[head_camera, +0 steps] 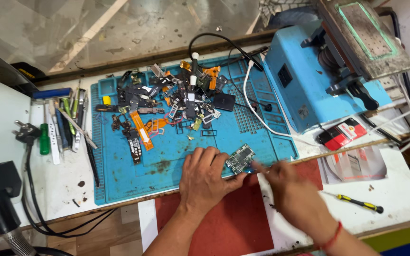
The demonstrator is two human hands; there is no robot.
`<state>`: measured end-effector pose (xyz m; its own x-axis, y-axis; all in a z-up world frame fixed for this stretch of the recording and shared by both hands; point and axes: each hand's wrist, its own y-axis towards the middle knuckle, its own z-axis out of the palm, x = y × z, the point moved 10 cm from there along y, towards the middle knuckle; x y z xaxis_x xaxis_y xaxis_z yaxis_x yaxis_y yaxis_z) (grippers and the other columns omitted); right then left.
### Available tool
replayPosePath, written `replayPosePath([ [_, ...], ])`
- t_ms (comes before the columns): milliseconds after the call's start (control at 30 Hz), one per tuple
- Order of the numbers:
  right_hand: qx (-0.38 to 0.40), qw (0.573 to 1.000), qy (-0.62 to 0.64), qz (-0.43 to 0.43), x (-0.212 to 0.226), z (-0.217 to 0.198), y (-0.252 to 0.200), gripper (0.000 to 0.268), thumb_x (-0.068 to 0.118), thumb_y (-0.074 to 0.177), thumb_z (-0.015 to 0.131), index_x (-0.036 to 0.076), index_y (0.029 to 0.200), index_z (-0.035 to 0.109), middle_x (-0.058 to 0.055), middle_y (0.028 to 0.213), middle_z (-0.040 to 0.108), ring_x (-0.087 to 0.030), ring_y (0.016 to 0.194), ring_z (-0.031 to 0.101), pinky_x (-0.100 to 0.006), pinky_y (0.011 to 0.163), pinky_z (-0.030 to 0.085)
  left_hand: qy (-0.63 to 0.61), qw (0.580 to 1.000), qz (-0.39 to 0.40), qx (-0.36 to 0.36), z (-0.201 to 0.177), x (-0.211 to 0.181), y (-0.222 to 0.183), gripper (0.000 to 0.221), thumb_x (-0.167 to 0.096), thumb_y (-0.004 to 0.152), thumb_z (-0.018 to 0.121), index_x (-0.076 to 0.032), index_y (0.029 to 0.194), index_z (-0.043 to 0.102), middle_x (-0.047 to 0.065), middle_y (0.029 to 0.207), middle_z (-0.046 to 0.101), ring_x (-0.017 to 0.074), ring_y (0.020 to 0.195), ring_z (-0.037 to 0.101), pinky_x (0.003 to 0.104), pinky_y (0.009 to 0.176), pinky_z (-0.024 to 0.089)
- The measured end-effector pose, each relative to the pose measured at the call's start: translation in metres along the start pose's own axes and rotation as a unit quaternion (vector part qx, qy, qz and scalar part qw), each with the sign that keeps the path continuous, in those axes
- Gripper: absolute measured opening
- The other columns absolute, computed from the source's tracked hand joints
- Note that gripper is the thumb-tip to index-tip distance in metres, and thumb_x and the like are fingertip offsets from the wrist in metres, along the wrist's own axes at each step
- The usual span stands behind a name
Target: The person works on a circuit board by hand using a small tool, moving the tool across the surface of the components.
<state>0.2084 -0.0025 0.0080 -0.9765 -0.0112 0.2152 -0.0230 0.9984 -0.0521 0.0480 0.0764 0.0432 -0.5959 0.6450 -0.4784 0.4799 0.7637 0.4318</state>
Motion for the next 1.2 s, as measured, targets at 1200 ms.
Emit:
replayPosePath([
  [1200,-0.027,0.993,0.112,0.02,0.028,-0.025,-0.001,0.056,0.005,0.088,0.055,0.022,0.142,0.06,-0.011,0.105,0.063,-0.033,0.072,0.069,-0.046,0.063,0.055,-0.015,0.994,-0.093,0.049,-0.005,0.001,0.018,0.055,-0.05,0.063,0.085,-0.011,0.101,0.077,0.006,0.094,0.061,0.0274,0.092,0.058,0.044,0.079,0.045],
])
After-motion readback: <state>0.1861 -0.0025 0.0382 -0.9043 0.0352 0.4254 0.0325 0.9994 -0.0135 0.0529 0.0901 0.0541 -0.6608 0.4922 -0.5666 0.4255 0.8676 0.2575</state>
